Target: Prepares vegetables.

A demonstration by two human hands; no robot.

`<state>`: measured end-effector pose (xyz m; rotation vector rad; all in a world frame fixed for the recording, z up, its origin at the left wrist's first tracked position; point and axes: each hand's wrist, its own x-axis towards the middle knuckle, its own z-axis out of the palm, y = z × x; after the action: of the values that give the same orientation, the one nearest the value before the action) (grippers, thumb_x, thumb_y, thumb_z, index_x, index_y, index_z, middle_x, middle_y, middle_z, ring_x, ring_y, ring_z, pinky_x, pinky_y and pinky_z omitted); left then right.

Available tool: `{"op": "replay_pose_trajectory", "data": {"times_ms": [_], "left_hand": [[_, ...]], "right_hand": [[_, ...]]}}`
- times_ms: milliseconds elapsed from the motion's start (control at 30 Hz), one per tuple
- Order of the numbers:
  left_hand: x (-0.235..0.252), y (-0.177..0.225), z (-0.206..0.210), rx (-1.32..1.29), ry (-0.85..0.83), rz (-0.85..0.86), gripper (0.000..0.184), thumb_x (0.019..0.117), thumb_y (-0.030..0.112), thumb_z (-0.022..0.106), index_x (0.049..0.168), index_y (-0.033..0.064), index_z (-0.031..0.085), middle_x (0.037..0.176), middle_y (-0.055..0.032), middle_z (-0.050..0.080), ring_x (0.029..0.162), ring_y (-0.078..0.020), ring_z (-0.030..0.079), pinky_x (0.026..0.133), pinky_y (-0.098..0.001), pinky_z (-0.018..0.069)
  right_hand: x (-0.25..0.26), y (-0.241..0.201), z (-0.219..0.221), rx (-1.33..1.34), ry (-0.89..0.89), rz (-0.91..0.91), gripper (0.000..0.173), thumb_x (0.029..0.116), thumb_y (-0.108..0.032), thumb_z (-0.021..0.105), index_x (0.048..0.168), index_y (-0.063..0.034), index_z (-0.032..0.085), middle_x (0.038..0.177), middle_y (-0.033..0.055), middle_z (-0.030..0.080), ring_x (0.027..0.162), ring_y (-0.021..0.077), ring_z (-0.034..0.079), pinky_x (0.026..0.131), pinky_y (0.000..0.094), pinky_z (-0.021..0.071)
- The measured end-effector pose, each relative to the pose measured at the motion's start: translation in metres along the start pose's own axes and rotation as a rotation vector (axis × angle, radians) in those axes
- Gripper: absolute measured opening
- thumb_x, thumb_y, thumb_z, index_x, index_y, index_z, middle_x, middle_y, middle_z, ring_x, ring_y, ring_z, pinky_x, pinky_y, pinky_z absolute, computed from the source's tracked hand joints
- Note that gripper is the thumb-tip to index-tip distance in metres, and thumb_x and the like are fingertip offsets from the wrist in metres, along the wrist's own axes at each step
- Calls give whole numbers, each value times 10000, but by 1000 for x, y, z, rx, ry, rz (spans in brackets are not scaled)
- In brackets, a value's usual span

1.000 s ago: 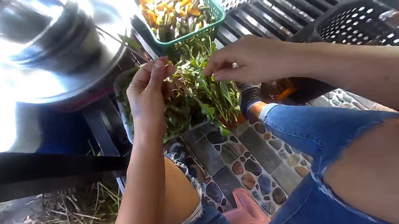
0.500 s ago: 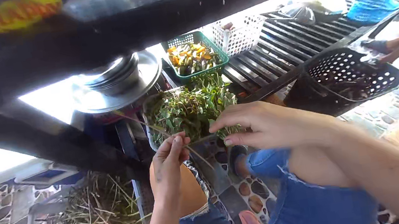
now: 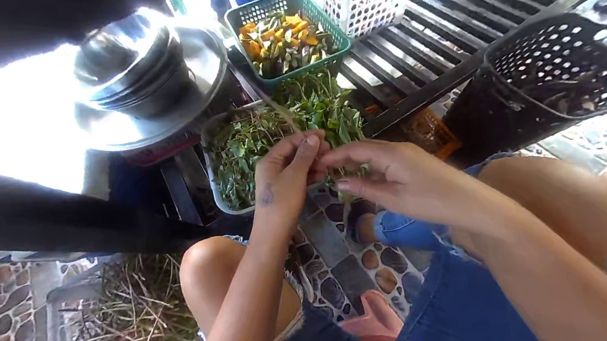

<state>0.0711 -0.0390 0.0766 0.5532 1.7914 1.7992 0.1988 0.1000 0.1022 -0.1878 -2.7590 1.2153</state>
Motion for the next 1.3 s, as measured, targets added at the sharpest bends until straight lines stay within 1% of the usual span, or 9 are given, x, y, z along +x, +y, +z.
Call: {"op": "replay_pose_trajectory", "data": {"times_ms": [133, 267, 400, 567, 667, 767, 833, 1033, 1300], "left_hand": [[16, 15, -1, 29, -47, 54, 224, 1063, 184, 553, 1158, 63, 717, 968, -29, 727, 795, -106, 698, 697, -251, 599], [37, 13, 0, 60, -29, 56, 214, 1050, 162, 574, 1195, 58, 692, 904, -14, 704, 718, -70, 659, 648, -222, 567], [72, -2, 6, 98, 58, -87, 248, 1049, 175, 585, 1276, 91, 643, 899, -28, 717, 708, -91, 668, 643, -247, 565], [106, -29, 10, 240, 90, -179, 201, 1015, 175, 648, 1191, 81, 670, 919, -35, 721, 716, -96, 668, 653, -255, 566], [116, -44, 15, 314, 99, -154, 195, 1001, 116, 652, 1179, 38, 663, 936, -58, 709, 743, -106, 677, 690, -285, 590], [127, -47, 17, 285, 122, -108, 172, 999, 105, 646, 1159, 46, 656, 904, -43, 715, 736, -97, 689, 684, -276, 599], [135, -51, 16, 266, 104, -112, 156, 998, 140, 663, 1128, 55, 667, 863, -18, 724, 688, -74, 670, 643, -240, 574], [136, -61, 19, 270, 39, -166, 129, 970, 102, 692, 1085, 47, 677, 869, -25, 703, 670, -68, 661, 632, -220, 577], [116, -63, 15, 315, -20, -159, 171, 949, 143, 732, 1098, 63, 711, 883, -21, 721, 675, -76, 665, 618, -225, 573]], "right_hand": [[6, -11, -24, -153, -3, -19, 280, 1018, -331, 622, 1261, -221, 708, 1110, -7, 683, 805, 114, 656, 669, 364, 568], [39, -5, -39, -169, 16, -71, 271, 1026, -323, 611, 1240, -187, 707, 1115, -3, 717, 978, 124, 689, 838, 410, 581], [94, 48, -18, 101, 53, 5, 244, 1057, -267, 576, 1169, -80, 686, 1044, 57, 715, 935, 129, 678, 866, 384, 552], [129, 109, 16, 385, 75, 176, 378, 1044, -362, 592, 1303, -86, 585, 1048, 80, 691, 888, 172, 664, 758, 405, 547], [143, 117, 19, 451, 19, 157, 502, 990, -389, 677, 1376, -85, 574, 1092, 81, 702, 946, 167, 676, 846, 423, 562], [159, 124, 16, 485, 38, 100, 408, 976, -342, 703, 1289, -86, 649, 1097, 72, 697, 938, 150, 680, 849, 387, 569], [164, 138, 21, 595, 80, 112, 342, 991, -302, 688, 1253, -84, 658, 1058, 45, 693, 825, 84, 640, 693, 277, 521], [151, 155, 35, 727, 143, 142, 497, 959, -249, 728, 1380, -43, 563, 1030, 43, 692, 809, 60, 631, 672, 221, 509], [137, 156, 63, 752, 329, 47, 151, 1004, -171, 653, 1105, -70, 702, 950, -27, 706, 769, 6, 631, 637, 171, 504]]}}
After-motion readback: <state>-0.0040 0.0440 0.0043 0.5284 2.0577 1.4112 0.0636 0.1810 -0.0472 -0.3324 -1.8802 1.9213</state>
